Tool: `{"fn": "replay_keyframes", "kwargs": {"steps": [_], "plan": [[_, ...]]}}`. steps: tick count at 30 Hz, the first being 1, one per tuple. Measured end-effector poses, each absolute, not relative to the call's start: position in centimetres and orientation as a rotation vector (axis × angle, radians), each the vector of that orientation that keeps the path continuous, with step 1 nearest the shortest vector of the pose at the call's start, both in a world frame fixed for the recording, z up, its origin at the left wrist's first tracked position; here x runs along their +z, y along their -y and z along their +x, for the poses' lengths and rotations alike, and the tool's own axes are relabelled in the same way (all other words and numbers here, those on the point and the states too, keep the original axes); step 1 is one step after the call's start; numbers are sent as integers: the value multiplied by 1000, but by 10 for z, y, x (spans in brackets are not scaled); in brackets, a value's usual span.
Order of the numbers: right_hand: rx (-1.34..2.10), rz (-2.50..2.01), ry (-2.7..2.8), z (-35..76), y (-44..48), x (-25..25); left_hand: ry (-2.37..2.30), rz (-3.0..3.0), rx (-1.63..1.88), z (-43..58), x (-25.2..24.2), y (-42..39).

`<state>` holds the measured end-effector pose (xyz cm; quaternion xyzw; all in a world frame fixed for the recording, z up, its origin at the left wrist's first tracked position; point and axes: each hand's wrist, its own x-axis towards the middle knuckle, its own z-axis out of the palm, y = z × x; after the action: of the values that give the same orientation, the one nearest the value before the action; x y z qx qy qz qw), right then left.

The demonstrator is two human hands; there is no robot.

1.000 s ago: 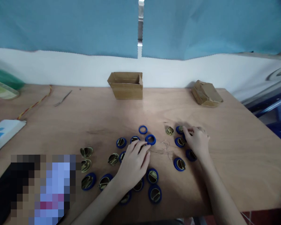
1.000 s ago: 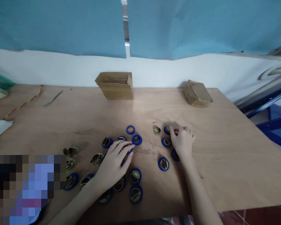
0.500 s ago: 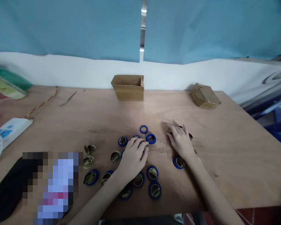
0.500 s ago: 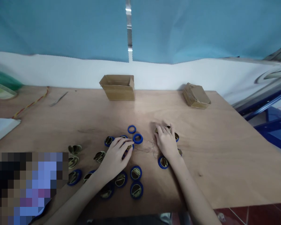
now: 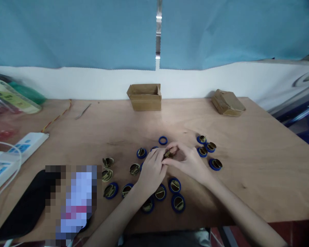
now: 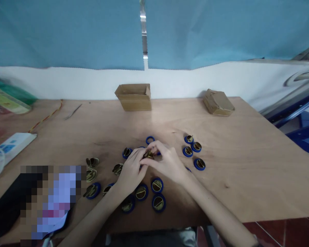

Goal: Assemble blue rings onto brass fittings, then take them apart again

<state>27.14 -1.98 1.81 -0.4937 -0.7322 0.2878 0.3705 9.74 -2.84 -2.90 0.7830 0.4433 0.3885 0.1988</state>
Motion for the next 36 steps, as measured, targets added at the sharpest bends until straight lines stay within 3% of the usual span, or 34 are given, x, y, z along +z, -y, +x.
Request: {"fn": "replay_keyframes", "kwargs": {"steps": [13,19,26,36], "plan": [[762,-1252,2009,258,0,31,-1194,1773,1103,96,-17,24],[433,-1534,2372,272,-53,25,-1161,1349,1313,100,-22,23],[537,-1474,2634,254,-85,3,-1094,1222,1521,101,-21,22],[795,-1390,2335,285,-51,36,-1089,1141,1508,102,-22,25]]}}
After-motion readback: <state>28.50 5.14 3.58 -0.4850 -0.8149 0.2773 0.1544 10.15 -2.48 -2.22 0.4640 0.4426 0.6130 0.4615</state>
